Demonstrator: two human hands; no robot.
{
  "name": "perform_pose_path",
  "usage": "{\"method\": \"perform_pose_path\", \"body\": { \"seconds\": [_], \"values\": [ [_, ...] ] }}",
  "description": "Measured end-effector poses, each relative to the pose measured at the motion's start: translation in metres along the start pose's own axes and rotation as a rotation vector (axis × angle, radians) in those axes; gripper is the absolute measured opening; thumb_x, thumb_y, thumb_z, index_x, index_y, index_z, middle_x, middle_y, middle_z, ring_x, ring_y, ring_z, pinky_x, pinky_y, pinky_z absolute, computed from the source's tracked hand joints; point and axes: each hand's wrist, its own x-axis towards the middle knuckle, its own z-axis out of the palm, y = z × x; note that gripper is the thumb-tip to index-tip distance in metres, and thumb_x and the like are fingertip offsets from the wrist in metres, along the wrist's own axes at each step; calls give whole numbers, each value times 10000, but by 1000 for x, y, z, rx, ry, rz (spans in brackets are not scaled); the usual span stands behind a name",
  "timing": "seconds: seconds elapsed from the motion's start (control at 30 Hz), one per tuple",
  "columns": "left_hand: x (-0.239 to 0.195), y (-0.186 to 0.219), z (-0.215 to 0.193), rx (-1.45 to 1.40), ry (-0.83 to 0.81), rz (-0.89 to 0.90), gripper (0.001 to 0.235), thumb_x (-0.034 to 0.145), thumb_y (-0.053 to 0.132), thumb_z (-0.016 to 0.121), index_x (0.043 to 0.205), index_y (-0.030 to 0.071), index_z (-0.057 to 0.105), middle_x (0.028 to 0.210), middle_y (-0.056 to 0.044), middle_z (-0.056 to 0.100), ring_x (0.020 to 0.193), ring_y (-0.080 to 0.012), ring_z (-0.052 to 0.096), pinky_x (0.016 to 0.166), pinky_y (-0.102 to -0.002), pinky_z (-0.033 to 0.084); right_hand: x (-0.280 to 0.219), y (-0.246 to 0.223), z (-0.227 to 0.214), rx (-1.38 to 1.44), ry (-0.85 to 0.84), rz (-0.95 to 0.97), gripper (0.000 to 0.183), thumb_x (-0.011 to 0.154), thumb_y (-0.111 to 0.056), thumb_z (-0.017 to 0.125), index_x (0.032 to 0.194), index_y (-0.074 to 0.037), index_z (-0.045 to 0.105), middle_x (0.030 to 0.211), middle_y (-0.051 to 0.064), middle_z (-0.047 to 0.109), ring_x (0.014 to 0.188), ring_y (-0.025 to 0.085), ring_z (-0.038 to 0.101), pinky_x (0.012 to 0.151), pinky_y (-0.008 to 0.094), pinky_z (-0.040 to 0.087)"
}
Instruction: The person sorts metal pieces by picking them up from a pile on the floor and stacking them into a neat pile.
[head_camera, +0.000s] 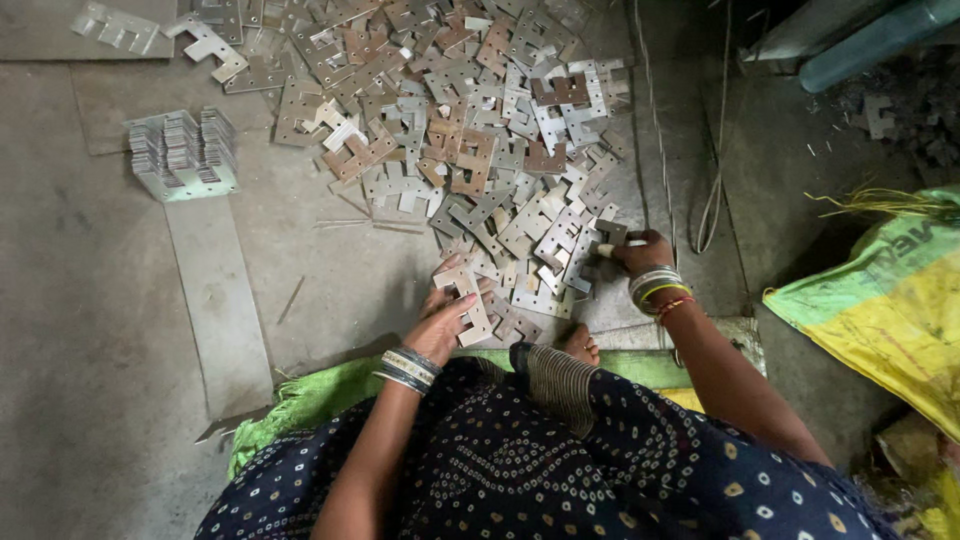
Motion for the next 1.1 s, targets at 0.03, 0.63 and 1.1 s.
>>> {"method": "perform_pose_path", "body": {
  "seconds": [0.03, 0.63, 1.1],
  "values": [
    [0, -3, -3, 42, 35, 22, 712, 966, 61, 717, 1598, 217, 426, 1361, -178, 593, 1174, -236, 627, 900, -390, 548, 0, -2, -2, 71, -44, 59, 413, 747, -24, 825, 1130, 29, 681, 988, 170, 738, 854, 269, 717, 642, 328, 606],
    [23, 15, -4, -136, 2, -116, 767, 957, 737, 361, 1537, 240, 437, 1290, -181, 665, 1090, -329, 691, 914, -527, 599, -124, -123, 16, -1488, -349, -1198, 605, 723, 34, 649, 1221, -305, 697, 1435, 113, 534, 1268, 324, 541, 1057, 478, 475],
    [29, -7, -21, 46, 28, -132, 903, 892, 848, 334, 1525, 223, 492, 1315, -143, 651, 1009, -218, 681, 850, -456, 585, -132, -175, 25, -1466, -306, -1611, 391, 737, -43, 690, 1073, -244, 683, 1093, 37, 715, 1005, 214, 686, 912, 397, 601]
  ]
}}
